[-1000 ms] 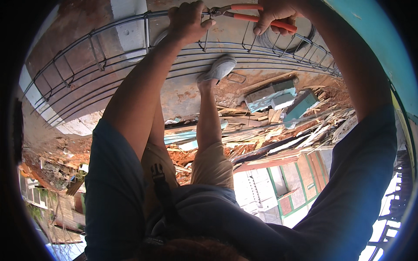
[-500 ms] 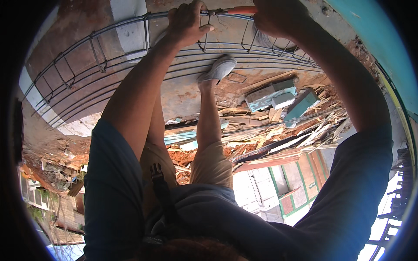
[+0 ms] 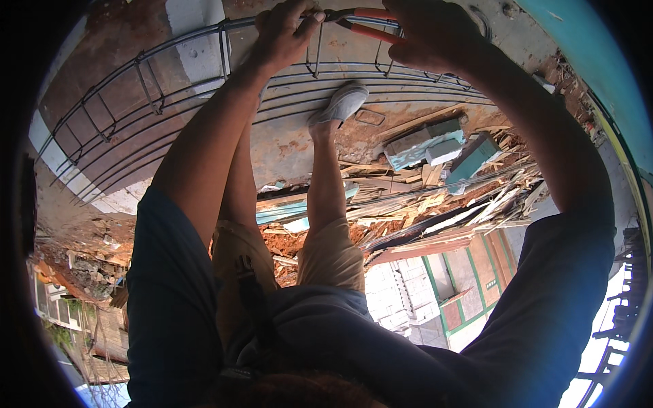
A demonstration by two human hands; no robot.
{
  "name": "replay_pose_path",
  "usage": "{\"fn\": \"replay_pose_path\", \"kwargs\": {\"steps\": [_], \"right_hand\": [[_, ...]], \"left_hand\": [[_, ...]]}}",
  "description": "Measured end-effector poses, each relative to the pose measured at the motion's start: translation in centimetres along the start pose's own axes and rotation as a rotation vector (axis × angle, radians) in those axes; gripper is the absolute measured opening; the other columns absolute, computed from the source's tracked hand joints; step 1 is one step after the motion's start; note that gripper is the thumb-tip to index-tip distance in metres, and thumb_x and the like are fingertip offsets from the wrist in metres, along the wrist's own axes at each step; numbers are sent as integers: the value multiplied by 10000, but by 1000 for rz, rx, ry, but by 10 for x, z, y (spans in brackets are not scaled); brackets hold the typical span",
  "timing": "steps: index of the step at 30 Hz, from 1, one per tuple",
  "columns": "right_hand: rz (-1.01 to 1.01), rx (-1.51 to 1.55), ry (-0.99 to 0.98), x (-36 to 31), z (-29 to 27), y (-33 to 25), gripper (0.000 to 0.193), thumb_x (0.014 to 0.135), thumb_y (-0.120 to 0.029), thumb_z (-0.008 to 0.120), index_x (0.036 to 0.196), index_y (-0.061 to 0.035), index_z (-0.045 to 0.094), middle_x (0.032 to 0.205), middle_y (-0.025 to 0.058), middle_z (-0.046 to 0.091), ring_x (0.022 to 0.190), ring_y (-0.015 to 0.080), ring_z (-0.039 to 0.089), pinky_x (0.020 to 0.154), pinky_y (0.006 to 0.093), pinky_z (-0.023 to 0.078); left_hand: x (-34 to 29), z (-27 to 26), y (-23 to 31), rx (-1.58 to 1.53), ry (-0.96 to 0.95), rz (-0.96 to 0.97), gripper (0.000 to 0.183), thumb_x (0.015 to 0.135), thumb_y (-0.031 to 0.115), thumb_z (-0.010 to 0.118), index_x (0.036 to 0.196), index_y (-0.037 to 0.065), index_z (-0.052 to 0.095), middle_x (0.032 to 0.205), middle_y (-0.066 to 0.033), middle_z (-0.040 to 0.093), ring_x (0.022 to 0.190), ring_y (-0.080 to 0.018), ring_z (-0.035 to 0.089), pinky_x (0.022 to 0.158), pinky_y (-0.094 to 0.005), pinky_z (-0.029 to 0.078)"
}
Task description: The person ties a rebar cage using wire and pliers. They wrap wire around intersecting bars, twist it with pliers, and trim excess wire repeatedly along the cage.
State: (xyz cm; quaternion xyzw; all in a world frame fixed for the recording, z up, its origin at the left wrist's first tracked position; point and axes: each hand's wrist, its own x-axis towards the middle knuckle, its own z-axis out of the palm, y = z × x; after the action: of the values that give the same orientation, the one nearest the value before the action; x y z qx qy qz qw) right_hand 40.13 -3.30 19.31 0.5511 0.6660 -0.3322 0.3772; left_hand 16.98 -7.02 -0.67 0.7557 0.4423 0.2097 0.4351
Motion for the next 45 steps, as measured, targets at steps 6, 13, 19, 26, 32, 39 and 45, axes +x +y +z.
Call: {"fn": "replay_pose_path", "kwargs": {"steps": [6, 13, 19, 26, 32, 39, 45], "right_hand": [[-112, -423, 455, 20, 47, 34, 294, 889, -249, 773, 1079, -34, 707, 992, 116, 720, 935, 295, 684, 880, 435, 521], [-63, -226, 261, 16, 29, 36, 259, 1039, -288, 680, 1075, -32, 700, 925, 121, 745, 798, 300, 699, 863, 478, 565], [19, 605, 85, -40, 147, -9, 421, 1108, -410, 613, 1358, -76, 674, 955, 204, 770, 893, 384, 773, 816, 514, 589], [-39, 1446, -487, -141, 234, -138, 588, 1074, -355, 666, 1598, -142, 507, 1154, 220, 764, 1105, 358, 741, 976, 456, 559], [74, 1555, -309, -223, 295, -218, 569, 1084, -352, 652, 1592, -163, 480, 1083, 269, 733, 996, 419, 749, 879, 503, 571], [537, 1760, 381, -314, 310, -200, 472, 1049, -355, 721, 1315, 8, 581, 1054, 240, 700, 942, 382, 713, 848, 480, 559], [480, 2002, 349, -403, 283, -143, 348, 1040, -318, 736, 1170, -8, 646, 902, 160, 711, 826, 309, 705, 802, 449, 566]], "left_hand": [[9, -2, 9, -58, -24, -170, 137, 1032, 267, 727, 1052, 135, 694, 1009, -72, 751, 995, -305, 698, 967, -480, 384], [11, 13, 8, 34, 202, -96, 227, 1064, 334, 686, 1007, 115, 682, 898, -113, 724, 878, -321, 692, 945, -510, 441], [-14, -30, 57, -445, -58, -306, 274, 1094, 284, 682, 1130, 13, 664, 1042, -146, 785, 924, -215, 752, 934, -387, 575], [-155, -46, 72, -699, -293, -718, 236, 1139, 232, 614, 1121, 6, 551, 1007, -138, 745, 864, -166, 721, 801, -356, 584], [-210, -58, 103, -641, -301, -911, 226, 1122, 245, 650, 1068, 32, 597, 830, -34, 663, 694, -94, 602, 654, -274, 503], [-196, -71, 255, -221, -721, -640, 179, 1057, 162, 726, 986, 0, 699, 755, -17, 649, 666, -88, 567, 651, -287, 488], [-225, -63, 421, -242, -954, -419, 128, 1010, 112, 744, 1034, -10, 715, 935, -184, 755, 851, -253, 753, 785, -378, 560]]}}
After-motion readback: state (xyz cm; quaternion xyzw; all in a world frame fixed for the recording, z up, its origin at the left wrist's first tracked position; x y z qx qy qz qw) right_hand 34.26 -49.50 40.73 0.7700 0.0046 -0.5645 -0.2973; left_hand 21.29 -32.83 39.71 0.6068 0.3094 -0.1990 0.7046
